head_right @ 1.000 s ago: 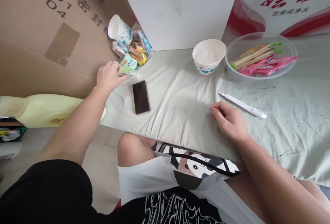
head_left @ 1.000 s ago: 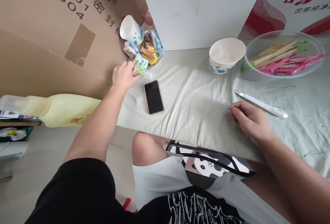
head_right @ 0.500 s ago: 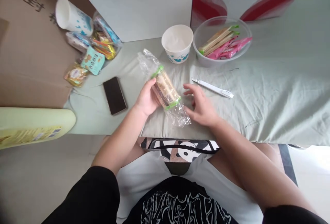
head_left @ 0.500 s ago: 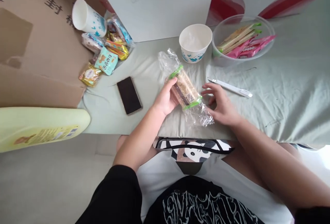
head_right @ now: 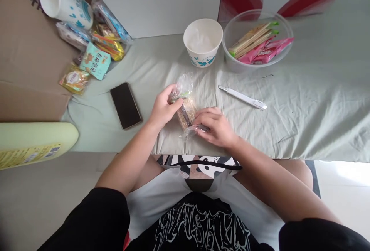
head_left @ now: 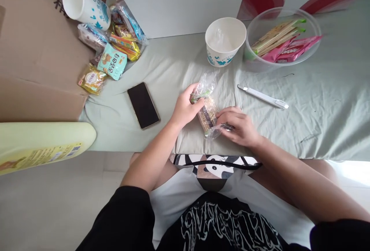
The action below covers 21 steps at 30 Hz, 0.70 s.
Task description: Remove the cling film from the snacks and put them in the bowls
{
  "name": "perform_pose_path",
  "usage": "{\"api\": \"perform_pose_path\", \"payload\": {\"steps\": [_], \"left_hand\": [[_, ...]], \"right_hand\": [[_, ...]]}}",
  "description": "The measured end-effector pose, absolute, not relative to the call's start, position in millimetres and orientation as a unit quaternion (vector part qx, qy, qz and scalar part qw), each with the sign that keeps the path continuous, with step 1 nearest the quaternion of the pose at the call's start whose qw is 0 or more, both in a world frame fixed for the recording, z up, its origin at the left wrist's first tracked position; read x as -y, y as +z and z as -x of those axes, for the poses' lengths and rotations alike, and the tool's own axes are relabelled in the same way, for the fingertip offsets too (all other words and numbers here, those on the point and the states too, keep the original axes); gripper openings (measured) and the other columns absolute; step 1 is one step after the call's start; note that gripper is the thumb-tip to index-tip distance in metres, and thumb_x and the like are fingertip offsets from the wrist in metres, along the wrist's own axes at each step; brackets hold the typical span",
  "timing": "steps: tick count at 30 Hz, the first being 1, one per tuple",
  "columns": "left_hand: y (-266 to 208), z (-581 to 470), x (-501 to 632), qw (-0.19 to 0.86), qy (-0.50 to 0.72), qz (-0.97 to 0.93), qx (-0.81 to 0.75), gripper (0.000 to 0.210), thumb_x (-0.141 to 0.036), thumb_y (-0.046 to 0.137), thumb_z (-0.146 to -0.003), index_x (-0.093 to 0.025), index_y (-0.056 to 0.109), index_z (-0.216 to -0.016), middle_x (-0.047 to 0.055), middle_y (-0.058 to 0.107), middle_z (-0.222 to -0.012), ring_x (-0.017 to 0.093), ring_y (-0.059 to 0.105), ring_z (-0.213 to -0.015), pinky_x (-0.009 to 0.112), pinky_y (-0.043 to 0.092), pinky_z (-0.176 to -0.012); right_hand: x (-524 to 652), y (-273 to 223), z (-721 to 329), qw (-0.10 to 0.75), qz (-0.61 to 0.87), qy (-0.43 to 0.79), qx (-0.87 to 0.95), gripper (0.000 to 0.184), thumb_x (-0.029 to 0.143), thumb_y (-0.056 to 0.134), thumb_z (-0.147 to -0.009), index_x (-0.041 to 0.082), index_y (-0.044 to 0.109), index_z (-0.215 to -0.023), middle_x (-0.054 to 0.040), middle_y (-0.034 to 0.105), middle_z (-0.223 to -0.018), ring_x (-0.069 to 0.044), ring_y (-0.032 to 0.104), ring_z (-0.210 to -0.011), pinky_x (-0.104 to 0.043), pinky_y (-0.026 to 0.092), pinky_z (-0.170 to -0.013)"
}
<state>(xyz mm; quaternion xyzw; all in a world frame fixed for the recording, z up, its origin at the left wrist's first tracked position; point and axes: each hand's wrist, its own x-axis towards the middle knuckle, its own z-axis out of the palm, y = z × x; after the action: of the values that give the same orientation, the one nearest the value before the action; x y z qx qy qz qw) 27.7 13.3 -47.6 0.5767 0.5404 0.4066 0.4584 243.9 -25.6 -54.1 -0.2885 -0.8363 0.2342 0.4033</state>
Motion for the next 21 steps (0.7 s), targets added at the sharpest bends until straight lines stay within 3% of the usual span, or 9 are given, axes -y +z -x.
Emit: {"api": "perform_pose_path", "payload": {"steps": [4, 7, 12, 17, 21], "left_hand": [[-50.0, -26.3, -11.5, 0.388, 0.397, -0.647, -0.522, 0.011, -0.022, 0.063, -0.091, -0.02, 0.069, -0.1, 0.005, 0.07, -0.103, 0.018, 0.068, -0.092, 0.029, 0.056, -0.077], [-49.9, -30.7, -7.1, 0.355, 0.419, -0.681, -0.484, 0.013, -0.03, 0.061, -0.096, -0.021, 0.071, -0.097, 0.008, 0.067, -0.112, 0.017, 0.066, -0.093, 0.028, 0.054, -0.072], [-39.6, -40.3, 2.5, 0.434, 0.411, -0.669, -0.441, 0.016, -0.037, 0.069, -0.091, -0.024, 0.075, -0.083, 0.009, 0.062, -0.127, 0.023, 0.065, -0.103, 0.04, 0.056, -0.093], [-43.2, -42.3, 5.3, 0.409, 0.344, -0.736, -0.416, 0.033, -0.041, 0.088, -0.071, -0.025, 0.077, -0.097, 0.012, 0.052, -0.141, 0.036, 0.054, -0.134, 0.049, 0.052, -0.11], [-54.6, -41.2, 3.0, 0.326, 0.348, -0.751, -0.457, 0.017, -0.036, 0.08, -0.084, -0.024, 0.077, -0.096, 0.012, 0.046, -0.145, 0.034, 0.051, -0.139, 0.048, 0.052, -0.11]], "right_hand": [[25.4, -55.6, -244.2, 0.41, 0.304, 0.257, 0.821, 0.006, 0.027, 0.068, -0.097, 0.024, 0.066, -0.091, -0.0049, 0.076, -0.085, -0.022, 0.073, -0.09, -0.036, 0.056, -0.078], [24.9, -57.2, -245.7, 0.407, 0.346, 0.286, 0.795, 0.007, 0.03, 0.068, -0.095, 0.024, 0.067, -0.091, -0.0054, 0.075, -0.086, -0.023, 0.072, -0.089, -0.037, 0.057, -0.08], [24.4, -57.0, -245.8, 0.384, 0.467, 0.305, 0.736, 0.012, 0.033, 0.069, -0.09, 0.026, 0.064, -0.082, -0.0047, 0.069, -0.08, -0.024, 0.065, -0.085, -0.038, 0.056, -0.076], [22.5, -54.0, -240.3, 0.383, 0.566, 0.303, 0.664, 0.018, 0.033, 0.071, -0.08, 0.026, 0.055, -0.085, 0.0009, 0.055, -0.072, -0.018, 0.053, -0.067, -0.033, 0.048, -0.063], [16.7, -46.3, -253.3, 0.386, 0.54, 0.29, 0.69, 0.019, 0.039, 0.066, -0.085, 0.025, 0.055, -0.092, -0.0022, 0.062, -0.082, -0.021, 0.058, -0.074, -0.037, 0.051, -0.071]]}}
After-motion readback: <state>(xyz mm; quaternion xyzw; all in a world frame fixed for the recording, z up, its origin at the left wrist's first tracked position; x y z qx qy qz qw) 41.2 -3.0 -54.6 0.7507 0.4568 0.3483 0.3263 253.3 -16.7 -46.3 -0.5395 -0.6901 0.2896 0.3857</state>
